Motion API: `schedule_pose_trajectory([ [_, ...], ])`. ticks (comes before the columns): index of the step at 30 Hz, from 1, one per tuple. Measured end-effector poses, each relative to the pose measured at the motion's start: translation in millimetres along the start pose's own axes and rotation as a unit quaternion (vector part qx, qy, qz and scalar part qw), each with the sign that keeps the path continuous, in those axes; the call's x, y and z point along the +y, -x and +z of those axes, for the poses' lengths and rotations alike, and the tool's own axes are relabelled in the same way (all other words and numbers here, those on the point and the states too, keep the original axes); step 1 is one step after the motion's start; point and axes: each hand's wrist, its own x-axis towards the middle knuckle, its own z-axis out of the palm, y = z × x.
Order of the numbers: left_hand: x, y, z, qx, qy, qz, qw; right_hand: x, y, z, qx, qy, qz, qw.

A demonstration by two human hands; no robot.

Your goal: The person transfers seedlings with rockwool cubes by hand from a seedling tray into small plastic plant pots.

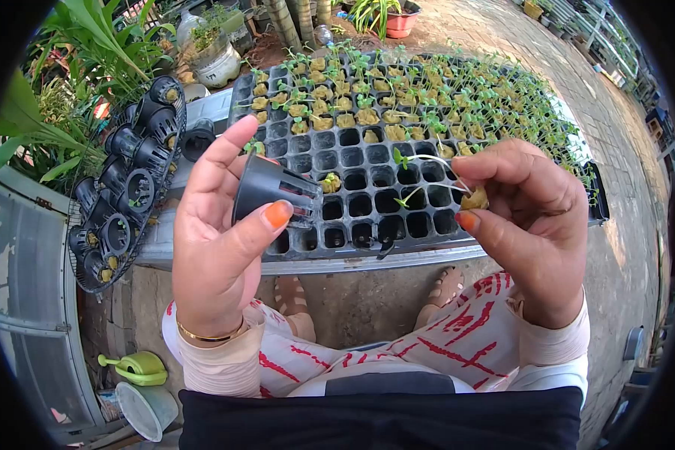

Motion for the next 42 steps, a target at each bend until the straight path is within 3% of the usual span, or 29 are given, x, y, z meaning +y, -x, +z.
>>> schedule_pose_trajectory([
  [1, -1, 2, -1, 0.000, 0.000, -0.001, 1.000, 1, 1, -1, 0.001, 0.000, 0.001, 1.000],
  [3, -7, 5, -1, -0.052, 0.264, -0.131, 0.954, 0, 1, -4, -0.023, 0.033, -0.054, 0.998],
  [5, -18, 8, 3, -0.078, 0.293, -0.138, 0.943, -3, 3, -3, -0.010, 0.079, -0.071, 0.994],
  [7, -23, 11, 12, -0.063, 0.397, -0.175, 0.899, -6, 4, 0, 0.001, 0.122, -0.086, 0.989],
  [9, -20, 11, 16, -0.068, 0.373, -0.178, 0.908, -9, 4, 2, -0.030, 0.156, -0.088, 0.983],
  [11, -19, 11, 21, -0.058, 0.473, -0.184, 0.859, -11, 5, 4, -0.035, 0.150, -0.087, 0.984],
  [16, -17, 12, 20, -0.055, 0.477, -0.210, 0.852, -10, 4, 7, -0.047, 0.122, -0.139, 0.982],
  [18, -24, 13, 17, -0.080, 0.572, -0.187, 0.795, -10, 4, 7, -0.062, 0.122, -0.148, 0.980],
  [25, -23, 14, 19, -0.085, 0.586, -0.200, 0.780, -8, 5, 14, -0.063, 0.102, -0.138, 0.983],
  [34, -22, 13, 13, -0.105, 0.597, -0.190, 0.772, -2, 2, 17, -0.079, 0.161, -0.200, 0.963],
  [42, -22, 14, 13, -0.079, 0.565, -0.163, 0.805, -5, 2, 17, -0.076, 0.201, -0.219, 0.952],
])
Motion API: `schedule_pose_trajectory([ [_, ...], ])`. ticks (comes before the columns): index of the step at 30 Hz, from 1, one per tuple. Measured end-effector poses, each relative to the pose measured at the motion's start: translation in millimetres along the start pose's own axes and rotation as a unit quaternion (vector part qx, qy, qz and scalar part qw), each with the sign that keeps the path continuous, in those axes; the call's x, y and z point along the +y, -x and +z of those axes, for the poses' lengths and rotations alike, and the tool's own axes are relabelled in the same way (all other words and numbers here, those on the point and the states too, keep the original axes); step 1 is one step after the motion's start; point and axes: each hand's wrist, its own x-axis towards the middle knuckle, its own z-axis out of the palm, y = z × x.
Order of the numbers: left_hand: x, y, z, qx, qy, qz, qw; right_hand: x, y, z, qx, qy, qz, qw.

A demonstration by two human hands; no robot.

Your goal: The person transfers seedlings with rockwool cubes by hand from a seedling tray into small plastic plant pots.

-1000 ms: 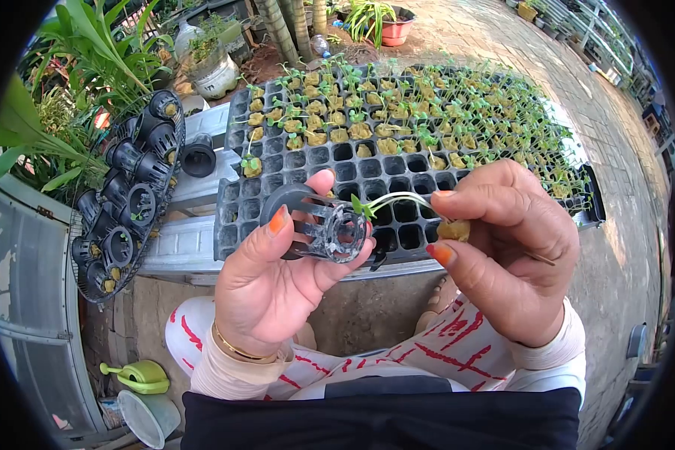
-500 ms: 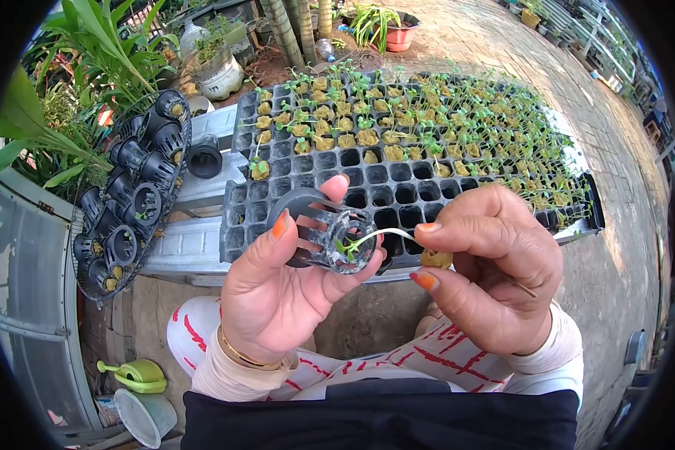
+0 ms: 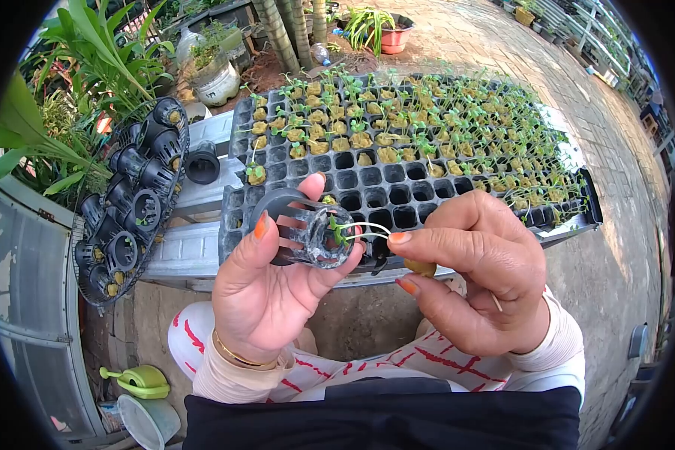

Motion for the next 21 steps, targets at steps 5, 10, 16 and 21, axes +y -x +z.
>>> schedule_pose_trajectory([
  [5, -1.3, -1.1, 3.6, 0.011, -0.023, 0.017, 1.000, 1.8, 1.7, -1.0, 0.005, -0.007, 0.006, 1.000],
  [10, -5.3, -3.6, 6.9, -0.005, -0.037, 0.036, 0.999, 2.3, 1.2, -4.7, 0.001, 0.001, 0.004, 1.000],
  [16, -1.9, -1.5, 6.7, 0.025, -0.111, 0.039, 0.993, 2.1, 1.9, -5.7, 0.002, 0.010, -0.009, 1.000],
  [21, -2.1, -2.6, 5.4, -0.003, -0.143, 0.033, 0.989, 2.0, 2.5, -5.5, -0.006, 0.022, -0.009, 1.000],
])
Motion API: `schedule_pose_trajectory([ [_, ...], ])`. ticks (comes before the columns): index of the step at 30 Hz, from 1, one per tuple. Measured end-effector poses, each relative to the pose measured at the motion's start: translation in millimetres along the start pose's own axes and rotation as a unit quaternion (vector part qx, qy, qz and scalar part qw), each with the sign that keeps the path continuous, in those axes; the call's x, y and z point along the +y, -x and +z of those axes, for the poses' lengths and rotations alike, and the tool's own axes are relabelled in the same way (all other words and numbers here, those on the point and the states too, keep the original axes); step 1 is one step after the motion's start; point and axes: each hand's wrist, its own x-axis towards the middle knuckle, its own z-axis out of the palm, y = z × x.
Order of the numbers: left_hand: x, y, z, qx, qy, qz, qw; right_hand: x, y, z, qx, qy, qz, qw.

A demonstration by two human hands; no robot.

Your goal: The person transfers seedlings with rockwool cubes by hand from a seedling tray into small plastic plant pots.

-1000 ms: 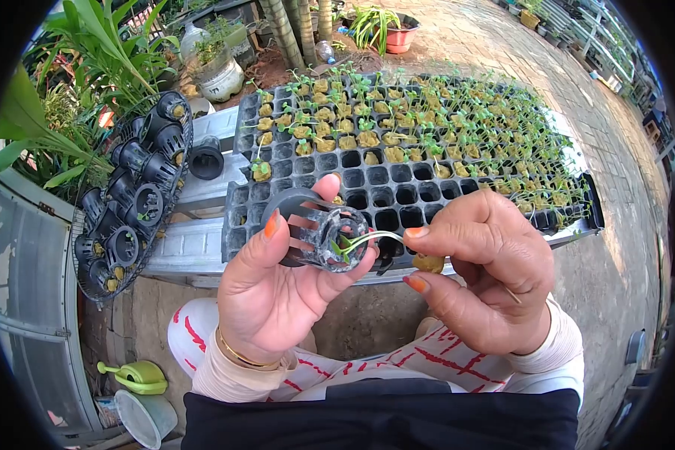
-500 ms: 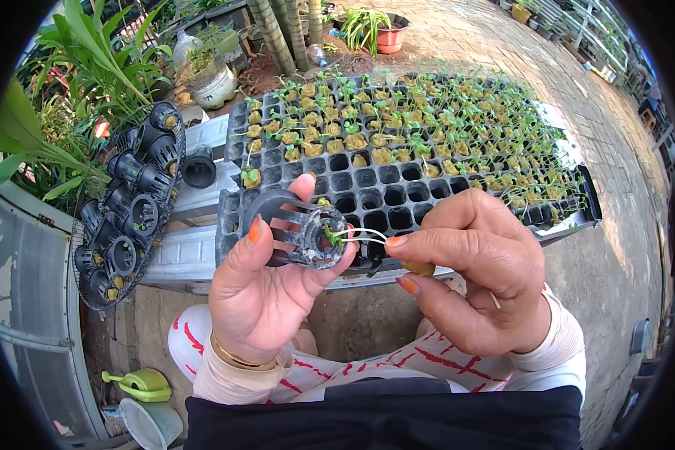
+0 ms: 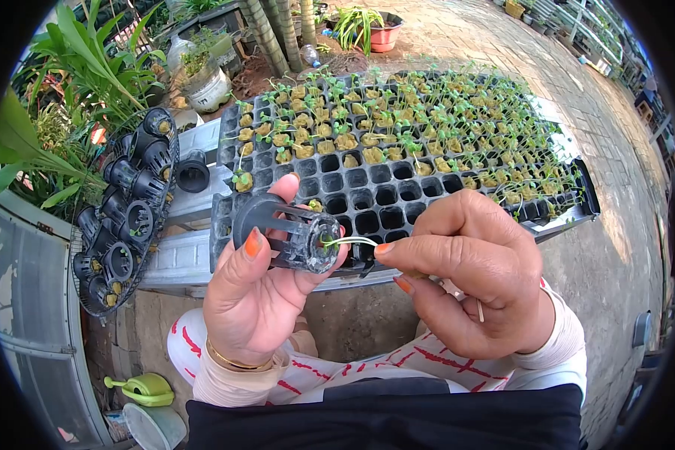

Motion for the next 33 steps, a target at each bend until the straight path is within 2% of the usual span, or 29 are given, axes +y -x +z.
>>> schedule_pose_trajectory([
  [10, -1, 1, 4, 0.013, -0.084, 0.031, 0.996, -2, -1, 1, -0.008, 0.040, -0.001, 0.999],
  [12, 0, 1, 4, 0.026, -0.149, 0.036, 0.988, -2, -1, 1, -0.015, 0.043, -0.005, 0.999],
  [16, -2, 0, 8, 0.036, -0.152, 0.036, 0.987, -3, -2, 0, -0.025, 0.051, -0.002, 0.998],
  [18, -3, -2, 15, 0.074, -0.125, 0.037, 0.989, -3, -2, 1, -0.021, 0.047, -0.002, 0.999],
  [25, -5, -2, 15, 0.070, -0.130, 0.038, 0.988, -1, -2, 2, -0.042, 0.031, 0.009, 0.999],
  [33, -9, -3, 15, 0.064, -0.131, 0.033, 0.989, 9, -2, 5, -0.010, -0.042, -0.013, 0.999],
])
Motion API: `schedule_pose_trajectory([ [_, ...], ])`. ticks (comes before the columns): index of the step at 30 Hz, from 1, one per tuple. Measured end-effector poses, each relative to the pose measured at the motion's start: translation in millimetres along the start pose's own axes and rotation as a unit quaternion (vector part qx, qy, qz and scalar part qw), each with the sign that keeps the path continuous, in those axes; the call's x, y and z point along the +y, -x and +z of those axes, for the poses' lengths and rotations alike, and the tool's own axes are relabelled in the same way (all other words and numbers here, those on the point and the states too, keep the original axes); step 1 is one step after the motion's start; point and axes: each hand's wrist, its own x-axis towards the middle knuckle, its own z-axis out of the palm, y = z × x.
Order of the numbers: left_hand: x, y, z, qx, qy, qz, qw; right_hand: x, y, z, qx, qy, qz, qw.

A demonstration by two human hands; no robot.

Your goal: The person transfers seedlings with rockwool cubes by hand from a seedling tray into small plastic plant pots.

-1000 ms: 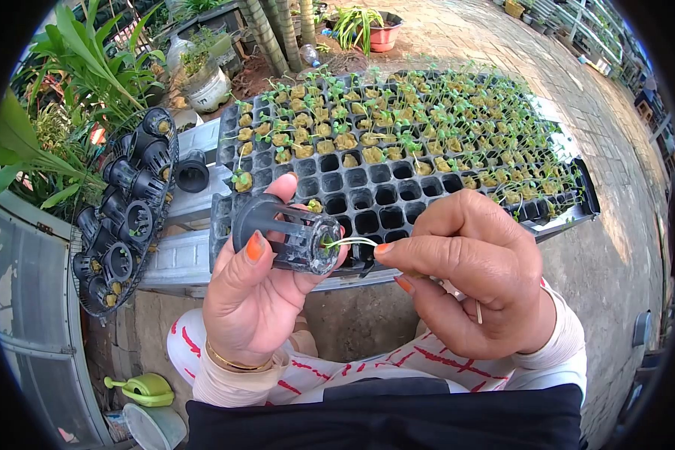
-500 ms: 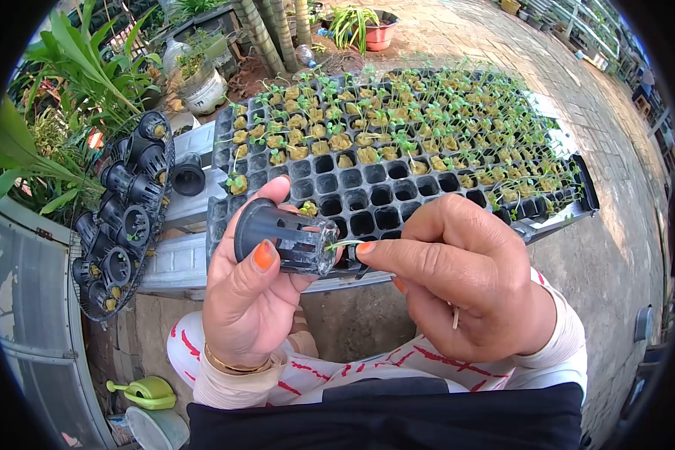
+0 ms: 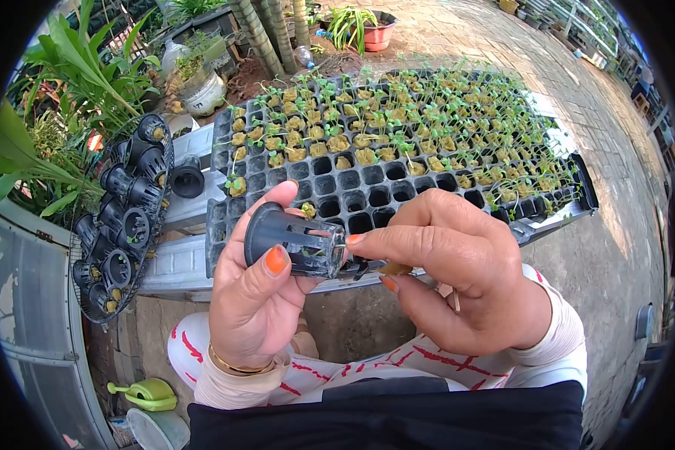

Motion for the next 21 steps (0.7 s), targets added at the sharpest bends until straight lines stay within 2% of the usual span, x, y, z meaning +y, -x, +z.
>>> schedule_pose_trajectory([
  [4, -3, 0, -6, -0.018, -0.020, -0.006, 1.000, 3, -3, -4, -0.001, 0.006, 0.001, 1.000],
  [6, -4, 0, -5, -0.022, -0.015, -0.004, 1.000, 0, -4, -6, -0.004, -0.005, 0.046, 0.999],
  [13, -7, -1, -2, -0.028, -0.004, -0.022, 0.999, 8, -6, -1, 0.015, -0.011, 0.002, 1.000],
  [15, -8, -2, 0, -0.023, 0.002, -0.024, 0.999, 1, -9, -2, 0.015, 0.009, 0.055, 0.998],
  [19, -9, -2, -1, -0.030, -0.006, -0.029, 0.999, 6, -10, -1, 0.028, 0.014, 0.036, 0.999],
  [21, -10, -3, 1, -0.022, -0.023, -0.021, 0.999, 4, -11, -3, 0.007, 0.014, 0.068, 0.998],
])
